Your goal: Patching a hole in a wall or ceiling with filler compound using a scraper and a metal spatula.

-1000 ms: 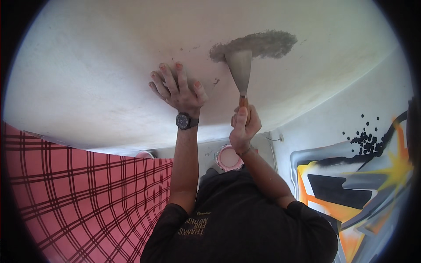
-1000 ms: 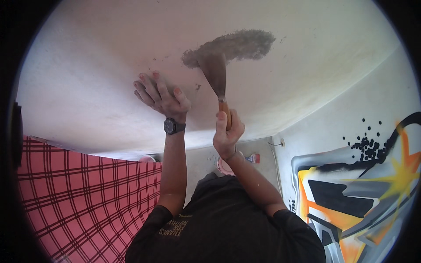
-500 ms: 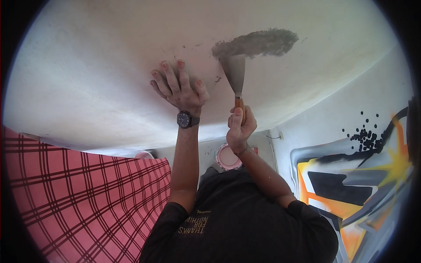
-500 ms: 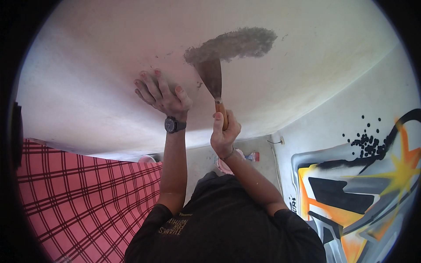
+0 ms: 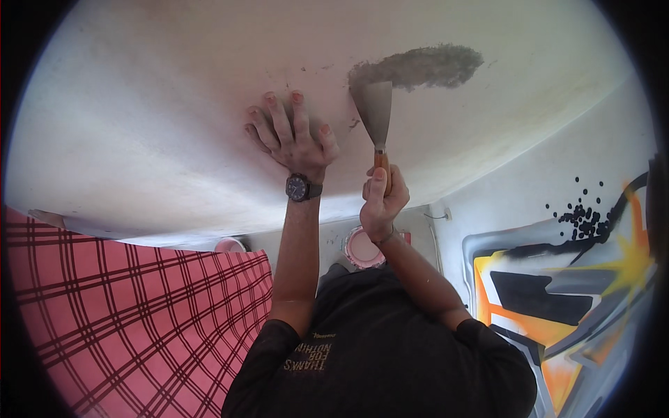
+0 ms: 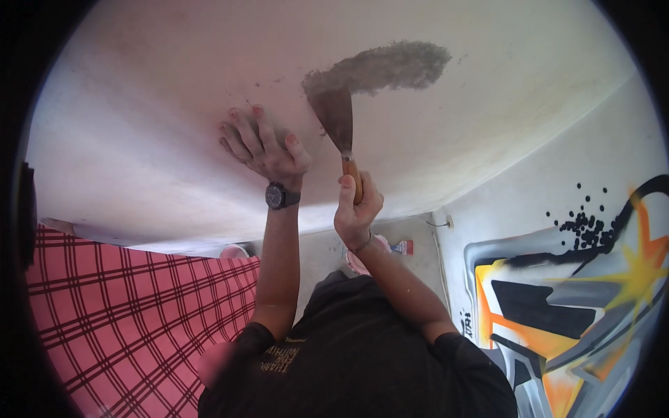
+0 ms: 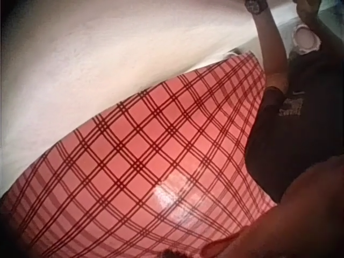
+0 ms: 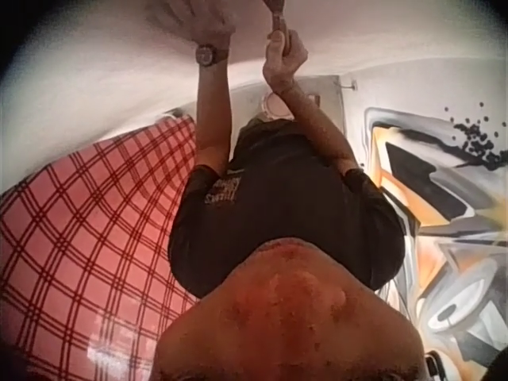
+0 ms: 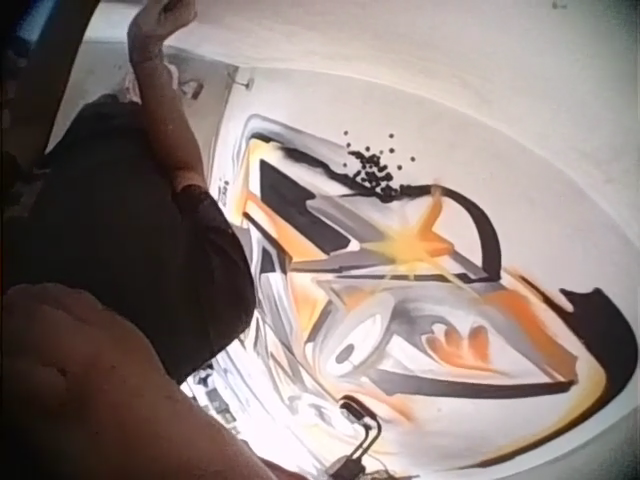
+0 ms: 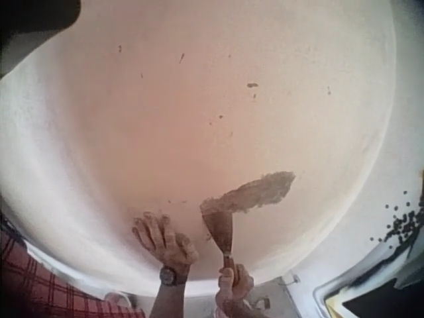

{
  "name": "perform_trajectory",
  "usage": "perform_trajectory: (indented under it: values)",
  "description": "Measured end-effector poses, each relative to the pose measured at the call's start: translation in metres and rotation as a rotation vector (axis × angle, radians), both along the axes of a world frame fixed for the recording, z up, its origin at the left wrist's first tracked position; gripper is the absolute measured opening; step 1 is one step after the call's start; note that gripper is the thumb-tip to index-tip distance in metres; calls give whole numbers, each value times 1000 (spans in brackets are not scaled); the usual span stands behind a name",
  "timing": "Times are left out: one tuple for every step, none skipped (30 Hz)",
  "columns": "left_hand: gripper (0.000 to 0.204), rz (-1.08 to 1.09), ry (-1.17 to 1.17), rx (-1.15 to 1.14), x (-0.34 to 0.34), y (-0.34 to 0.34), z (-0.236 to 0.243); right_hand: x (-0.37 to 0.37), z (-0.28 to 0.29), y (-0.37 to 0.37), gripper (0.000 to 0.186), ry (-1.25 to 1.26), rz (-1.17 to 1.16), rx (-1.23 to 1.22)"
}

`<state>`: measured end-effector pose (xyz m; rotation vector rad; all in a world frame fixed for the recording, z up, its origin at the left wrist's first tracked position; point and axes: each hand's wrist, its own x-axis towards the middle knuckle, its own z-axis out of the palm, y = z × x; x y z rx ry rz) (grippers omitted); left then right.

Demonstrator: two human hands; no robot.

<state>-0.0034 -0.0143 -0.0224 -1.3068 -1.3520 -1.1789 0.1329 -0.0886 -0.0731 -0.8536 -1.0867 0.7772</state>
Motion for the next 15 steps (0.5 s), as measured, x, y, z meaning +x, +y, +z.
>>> perform_trajectory:
  values:
    - [60,-5,-1,-4,0,-2,-1,-1,5,-1,35,0,2,-2]
    - [60,-10,-2,-7,0,-3,-1,-2,11,-1,35,11,15,0]
    - [60,-8,-3,-10,-1,-4,-1,-4,16,-2,35,23,28,2]
    - [60,-17,-5,-3,-2,-2,2,-4,18,-1,35,25,28,3]
    - [60,-25,-8,5,-3,-2,4,-5,19,-1,35,13,27,10]
    - [60,-25,-6,7,-3,-3,3,-5,21,-1,35,2,26,16]
    - [58,-25,-24,16,-1,-3,2,-4,17,0,35,3,25,22]
    - [57,-24,-42,26,0,-1,1,-3,10,0,35,7,19,20]
    - [57,-26,-42,32,-1,1,2,-2,4,1,35,11,14,17]
    - [59,-25,-27,16,-1,1,2,-3,10,2,35,10,9,14]
    - [60,-18,-10,-2,-2,-3,2,-5,24,2,35,13,17,15]
    - [60,-17,-11,-8,-3,-7,2,-6,31,0,35,17,25,17]
    - [60,-15,-17,-4,-4,-9,3,-6,27,-4,35,18,28,17]
    - [60,-18,-22,5,-5,-5,5,-4,19,-3,34,-13,17,23]
    - [60,-19,-22,11,-6,-4,6,-3,12,-3,34,-43,6,28]
